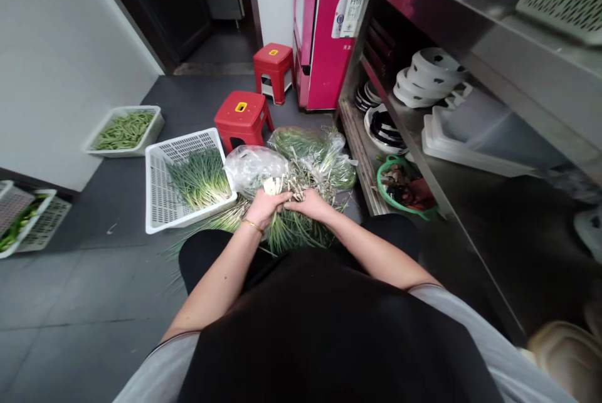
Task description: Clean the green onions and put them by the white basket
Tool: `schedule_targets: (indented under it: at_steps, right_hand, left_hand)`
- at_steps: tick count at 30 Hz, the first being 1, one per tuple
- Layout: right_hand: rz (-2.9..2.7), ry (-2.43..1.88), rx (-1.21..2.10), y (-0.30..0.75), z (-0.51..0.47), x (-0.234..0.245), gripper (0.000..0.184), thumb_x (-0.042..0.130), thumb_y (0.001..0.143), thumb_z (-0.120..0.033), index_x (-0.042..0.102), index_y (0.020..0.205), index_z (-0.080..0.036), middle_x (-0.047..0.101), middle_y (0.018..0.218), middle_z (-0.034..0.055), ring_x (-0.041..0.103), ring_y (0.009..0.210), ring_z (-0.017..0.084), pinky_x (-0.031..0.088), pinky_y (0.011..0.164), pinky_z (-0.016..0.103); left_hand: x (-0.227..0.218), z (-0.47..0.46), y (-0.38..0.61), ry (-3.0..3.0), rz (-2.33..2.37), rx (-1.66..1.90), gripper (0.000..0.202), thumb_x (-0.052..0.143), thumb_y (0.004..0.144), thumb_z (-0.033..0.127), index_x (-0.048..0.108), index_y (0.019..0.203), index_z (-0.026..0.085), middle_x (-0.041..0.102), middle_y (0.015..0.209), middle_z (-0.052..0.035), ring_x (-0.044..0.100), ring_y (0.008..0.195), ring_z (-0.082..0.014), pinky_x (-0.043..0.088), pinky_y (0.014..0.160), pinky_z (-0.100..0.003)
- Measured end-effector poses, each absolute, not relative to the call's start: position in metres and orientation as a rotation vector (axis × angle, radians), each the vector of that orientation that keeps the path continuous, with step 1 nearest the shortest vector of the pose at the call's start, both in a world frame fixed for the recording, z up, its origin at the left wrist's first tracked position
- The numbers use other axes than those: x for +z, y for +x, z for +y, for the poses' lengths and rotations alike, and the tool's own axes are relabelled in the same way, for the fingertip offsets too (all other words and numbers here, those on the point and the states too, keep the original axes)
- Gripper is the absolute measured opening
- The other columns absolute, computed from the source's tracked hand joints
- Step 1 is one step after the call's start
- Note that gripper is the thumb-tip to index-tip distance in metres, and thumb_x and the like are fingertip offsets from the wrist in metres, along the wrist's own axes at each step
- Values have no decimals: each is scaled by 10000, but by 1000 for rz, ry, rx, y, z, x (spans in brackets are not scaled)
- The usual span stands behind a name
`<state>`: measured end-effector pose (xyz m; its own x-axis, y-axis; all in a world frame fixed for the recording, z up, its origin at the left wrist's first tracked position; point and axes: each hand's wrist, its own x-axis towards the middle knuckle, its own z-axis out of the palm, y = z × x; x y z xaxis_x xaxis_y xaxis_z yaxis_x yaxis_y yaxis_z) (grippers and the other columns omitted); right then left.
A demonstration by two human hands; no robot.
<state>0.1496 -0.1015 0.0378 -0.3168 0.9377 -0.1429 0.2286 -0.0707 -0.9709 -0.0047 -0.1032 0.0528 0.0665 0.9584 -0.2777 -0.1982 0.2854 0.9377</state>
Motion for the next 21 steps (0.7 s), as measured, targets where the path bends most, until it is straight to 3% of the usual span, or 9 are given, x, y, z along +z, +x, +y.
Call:
schedule_targets:
  at_steps: [5, 15, 21]
  right_hand:
    - [-1440, -1401, 1256, 156, -97, 52, 327, 694, 635, -427, 672, 747, -120, 624, 661, 14, 546, 626, 139, 442, 639, 281]
    - [-1605, -1293, 1300, 168, -96, 66, 204, 662, 638, -331, 601, 627, -137, 549, 591, -23, 475, 586, 106, 394, 595, 246]
    - [-1479, -1326, 1267, 168, -100, 64, 286, 642, 675, -428, 595, 639, -148, 522, 567, -19, 483, 578, 121, 401, 593, 260]
  left_hand:
    - [57, -105, -10, 899, 1121, 996, 347, 834, 480, 233, 582, 691, 121, 536, 552, 30, 383, 384, -39, 261, 344, -199]
    - [57, -111, -12, 997, 942, 852, 336, 812, 565, 280, 644, 791, 98, 633, 607, -30, 399, 369, -32, 243, 348, -185]
    - [57, -111, -10, 961, 956, 831, 322, 797, 579, 275, 655, 800, 89, 672, 665, -72, 435, 394, -48, 269, 373, -194]
